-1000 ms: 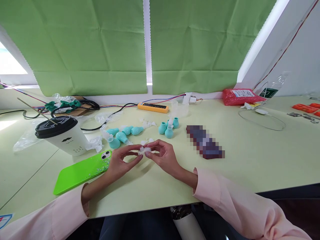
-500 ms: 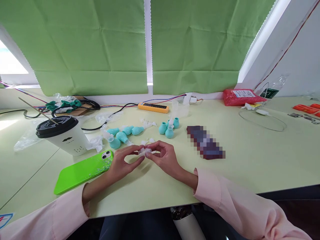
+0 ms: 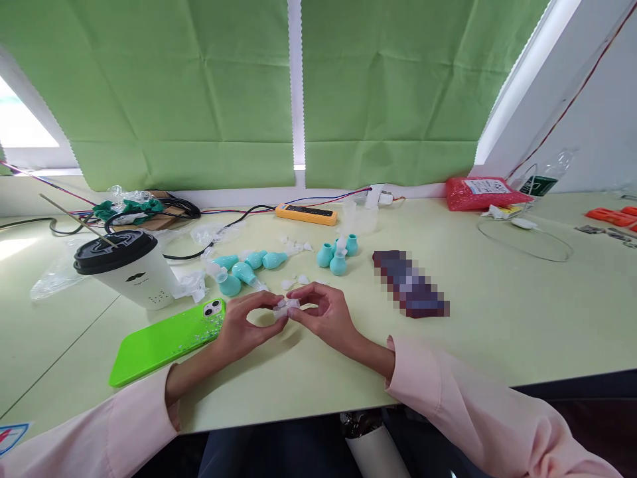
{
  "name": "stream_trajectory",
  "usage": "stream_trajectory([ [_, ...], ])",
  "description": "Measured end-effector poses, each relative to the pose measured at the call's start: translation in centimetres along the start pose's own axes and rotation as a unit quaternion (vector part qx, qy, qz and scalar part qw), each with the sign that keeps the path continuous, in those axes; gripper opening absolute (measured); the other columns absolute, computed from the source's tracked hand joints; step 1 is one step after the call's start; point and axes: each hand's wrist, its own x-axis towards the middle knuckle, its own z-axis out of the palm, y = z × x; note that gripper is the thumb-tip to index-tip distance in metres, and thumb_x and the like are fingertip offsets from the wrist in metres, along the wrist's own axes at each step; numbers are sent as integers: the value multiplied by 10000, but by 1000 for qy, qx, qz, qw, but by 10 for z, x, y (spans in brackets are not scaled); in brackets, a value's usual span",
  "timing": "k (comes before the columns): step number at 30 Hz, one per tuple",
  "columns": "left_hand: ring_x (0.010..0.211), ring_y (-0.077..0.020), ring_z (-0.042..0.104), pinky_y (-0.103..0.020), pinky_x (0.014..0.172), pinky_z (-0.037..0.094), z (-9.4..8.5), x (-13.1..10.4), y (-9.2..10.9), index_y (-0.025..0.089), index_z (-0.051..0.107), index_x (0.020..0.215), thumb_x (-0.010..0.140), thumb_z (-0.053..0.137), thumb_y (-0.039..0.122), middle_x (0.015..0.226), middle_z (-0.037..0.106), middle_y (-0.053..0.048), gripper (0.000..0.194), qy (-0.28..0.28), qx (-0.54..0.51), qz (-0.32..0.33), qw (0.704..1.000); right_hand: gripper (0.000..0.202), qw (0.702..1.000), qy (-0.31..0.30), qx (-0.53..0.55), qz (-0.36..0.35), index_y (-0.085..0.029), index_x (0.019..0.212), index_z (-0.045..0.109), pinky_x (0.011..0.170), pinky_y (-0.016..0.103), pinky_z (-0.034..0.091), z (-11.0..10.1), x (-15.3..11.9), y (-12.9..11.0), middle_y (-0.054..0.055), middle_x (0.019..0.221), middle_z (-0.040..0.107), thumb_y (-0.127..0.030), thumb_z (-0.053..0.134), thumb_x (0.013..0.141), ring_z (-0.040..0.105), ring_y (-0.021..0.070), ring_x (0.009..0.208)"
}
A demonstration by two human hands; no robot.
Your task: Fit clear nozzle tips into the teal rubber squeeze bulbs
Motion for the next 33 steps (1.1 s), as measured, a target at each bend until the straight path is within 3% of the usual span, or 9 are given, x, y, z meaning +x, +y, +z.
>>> stream_trajectory([
  [5, 629, -122, 570, -232, 584, 467, 2, -3, -4, 132, 580, 748, 622, 602, 145, 684, 617, -34, 128, 22, -8, 24, 999, 262, 999, -7, -29, 39, -159, 814, 610, 638, 299, 508, 0, 1, 1, 54, 809, 615, -226, 680, 571, 570, 157, 736],
  [9, 647, -112, 565, -220, 568, 483, 3, -2, -3, 144, 590, 854, 664, 569, 139, 731, 623, -35, 192, 21, -27, 20, 999, 257, 998, 5, -49, 37, -155, 800, 619, 631, 293, 508, 0, 1, 3, 42, 745, 614, -226, 685, 562, 571, 153, 699],
  [19, 753, -128, 561, -236, 642, 509, -5, 3, 9, 162, 581, 949, 715, 518, 182, 852, 602, -46, 243, -73, -122, -110, 984, 207, 995, 10, -98, 17, -157, 785, 607, 630, 289, 510, -1, 0, 1, 44, 764, 614, -240, 651, 601, 577, 149, 701],
  [27, 702, -141, 574, -259, 613, 506, -2, 7, 2, 141, 606, 839, 693, 571, 316, 812, 615, -44, 231, -49, -276, -267, 922, 204, 993, 6, -119, 4, -156, 799, 606, 639, 297, 512, 1, -1, 1, 35, 762, 605, -194, 636, 600, 557, 127, 656],
  [33, 540, -109, 554, -261, 534, 496, -3, 10, 2, 117, 575, 846, 653, 612, 318, 661, 609, -29, 282, -97, -351, -311, 878, 169, 991, 0, -124, -40, -179, 791, 598, 628, 295, 513, 0, -1, 2, 26, 777, 598, -193, 620, 624, 552, 126, 661],
])
